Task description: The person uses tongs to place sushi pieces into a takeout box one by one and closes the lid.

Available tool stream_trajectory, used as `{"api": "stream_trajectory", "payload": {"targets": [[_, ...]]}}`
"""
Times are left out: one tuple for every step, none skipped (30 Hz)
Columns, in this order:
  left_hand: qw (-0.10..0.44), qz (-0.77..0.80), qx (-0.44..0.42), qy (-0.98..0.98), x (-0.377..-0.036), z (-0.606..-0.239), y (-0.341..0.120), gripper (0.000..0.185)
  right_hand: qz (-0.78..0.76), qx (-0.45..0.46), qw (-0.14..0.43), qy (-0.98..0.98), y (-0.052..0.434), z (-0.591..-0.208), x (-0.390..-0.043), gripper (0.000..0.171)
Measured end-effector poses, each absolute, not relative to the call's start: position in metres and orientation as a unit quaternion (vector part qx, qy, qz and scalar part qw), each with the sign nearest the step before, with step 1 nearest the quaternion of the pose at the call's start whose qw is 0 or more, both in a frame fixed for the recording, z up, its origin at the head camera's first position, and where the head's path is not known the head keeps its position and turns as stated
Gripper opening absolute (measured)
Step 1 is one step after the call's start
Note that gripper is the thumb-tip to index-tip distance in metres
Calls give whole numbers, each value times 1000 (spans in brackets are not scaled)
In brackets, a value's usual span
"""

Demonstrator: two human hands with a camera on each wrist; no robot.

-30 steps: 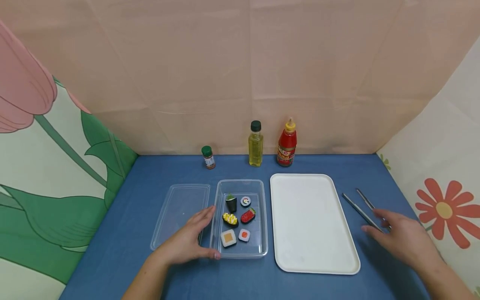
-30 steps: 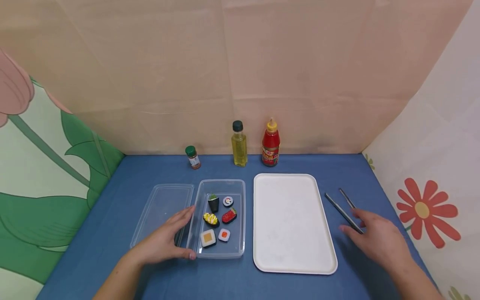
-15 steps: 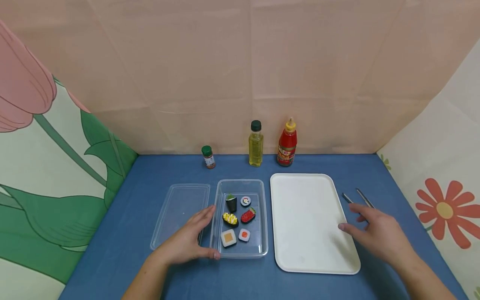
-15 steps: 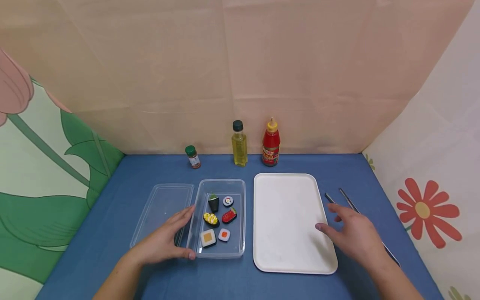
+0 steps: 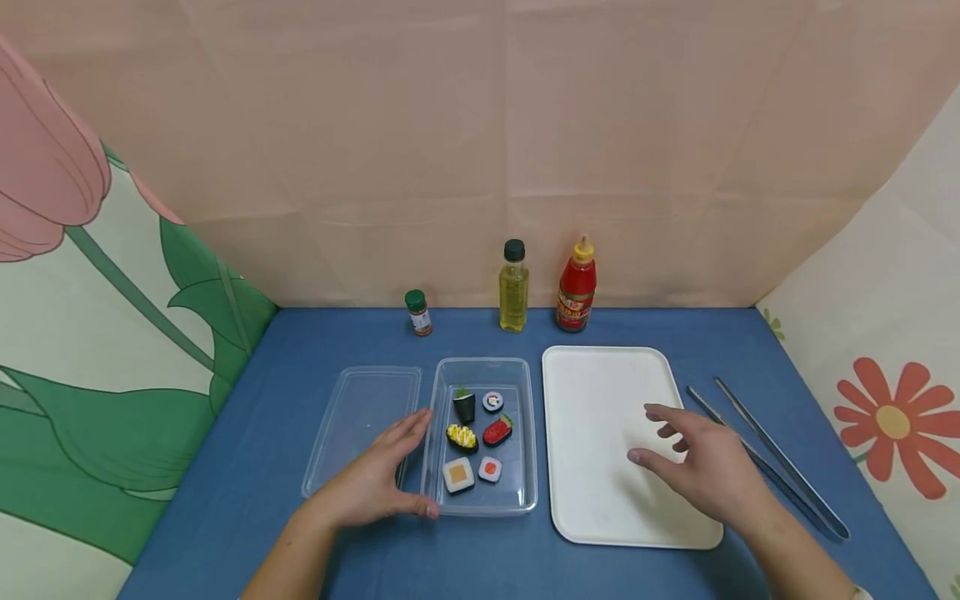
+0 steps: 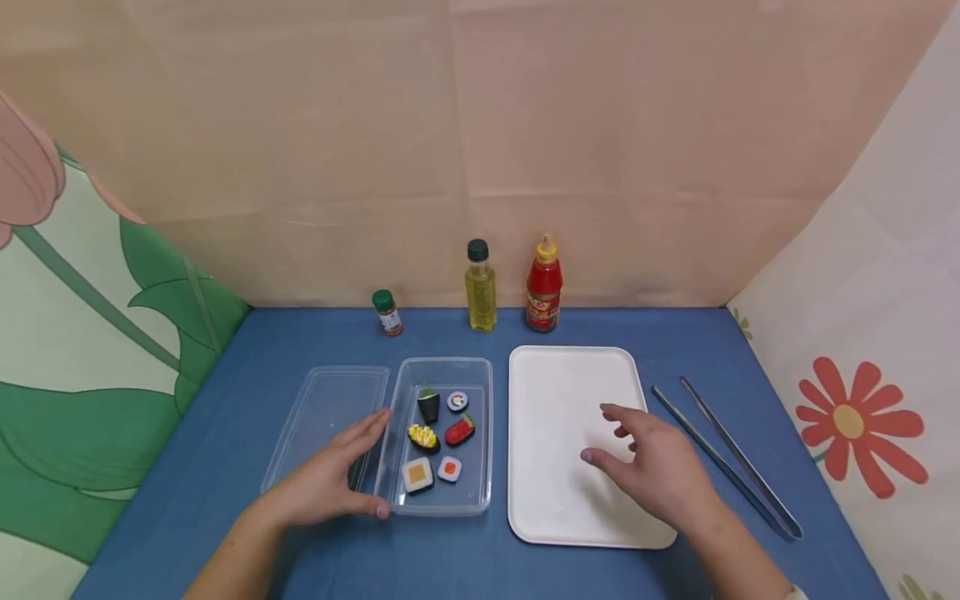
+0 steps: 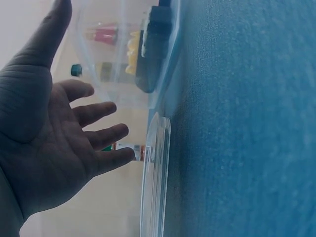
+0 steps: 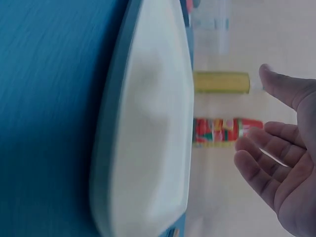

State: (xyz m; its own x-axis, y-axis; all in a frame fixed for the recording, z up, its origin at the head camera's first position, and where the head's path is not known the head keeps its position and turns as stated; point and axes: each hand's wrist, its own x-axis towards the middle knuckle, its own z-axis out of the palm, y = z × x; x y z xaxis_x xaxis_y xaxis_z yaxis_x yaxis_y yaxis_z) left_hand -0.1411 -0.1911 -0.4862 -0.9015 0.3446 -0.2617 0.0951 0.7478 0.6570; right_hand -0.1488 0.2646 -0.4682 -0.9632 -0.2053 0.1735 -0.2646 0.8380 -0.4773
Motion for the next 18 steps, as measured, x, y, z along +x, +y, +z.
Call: {"api": "stream_trajectory", "payload": {"targets": [[187, 334, 121, 916, -142, -486, -191, 126, 258, 127, 60, -956, 261, -468, -149, 68], [187, 335, 121, 915, -142, -486, -191, 126, 264, 132, 59, -954, 257, -468, -149, 68], [188, 335, 120, 915, -142, -486, -190, 126, 269, 135, 56, -952, 253, -468, -149, 68], [189, 335, 120, 915, -142, -486, -190, 126, 275, 138, 54, -950, 248, -468, -149, 68], [189, 334, 119, 916, -142, -486, -190, 126, 280, 140, 51, -948, 244, -467, -149, 68], [189, 333, 119, 916, -142, -485, -190, 126, 289, 142, 47, -946, 240, -467, -148, 68], [189, 333, 119, 916, -142, -485, -190, 126, 293, 142, 42, -944, 236, -467, -148, 68], [189, 333, 119, 916, -141, -484, -190, 126, 299, 144, 37, -943, 232, -466, -147, 69], [189, 333, 118, 916, -141, -484, -190, 126, 301, 145, 34, -942, 227, -466, -147, 69], [189, 333, 118, 916, -141, -484, -190, 126, 305, 150, 31, -940, 223, -466, -146, 69], [188, 333, 118, 916, -141, -484, -190, 126, 308, 156, 31, -938, 220, -465, -146, 69], [188, 332, 118, 917, -140, -483, -190, 125, 310, 162, 30, -936, 216, -465, -146, 69], [187, 330, 118, 918, -140, -483, -190, 125, 312, 167, 28, -935, 213, -465, -146, 70], [187, 329, 118, 918, -140, -483, -190, 125, 315, 171, 28, -933, 210, -465, -146, 69], [187, 327, 117, 919, -140, -483, -190, 125, 318, 175, 26, -931, 208, -465, -145, 70], [186, 324, 116, 920, -140, -483, -189, 125, 322, 179, 24, -929, 205, -465, -145, 70], [186, 323, 115, 921, -140, -483, -189, 125, 323, 179, 21, -929, 203, -465, -145, 71], [186, 323, 115, 921, -140, -483, -189, 125, 323, 178, 16, -929, 200, -465, -145, 72]]}}
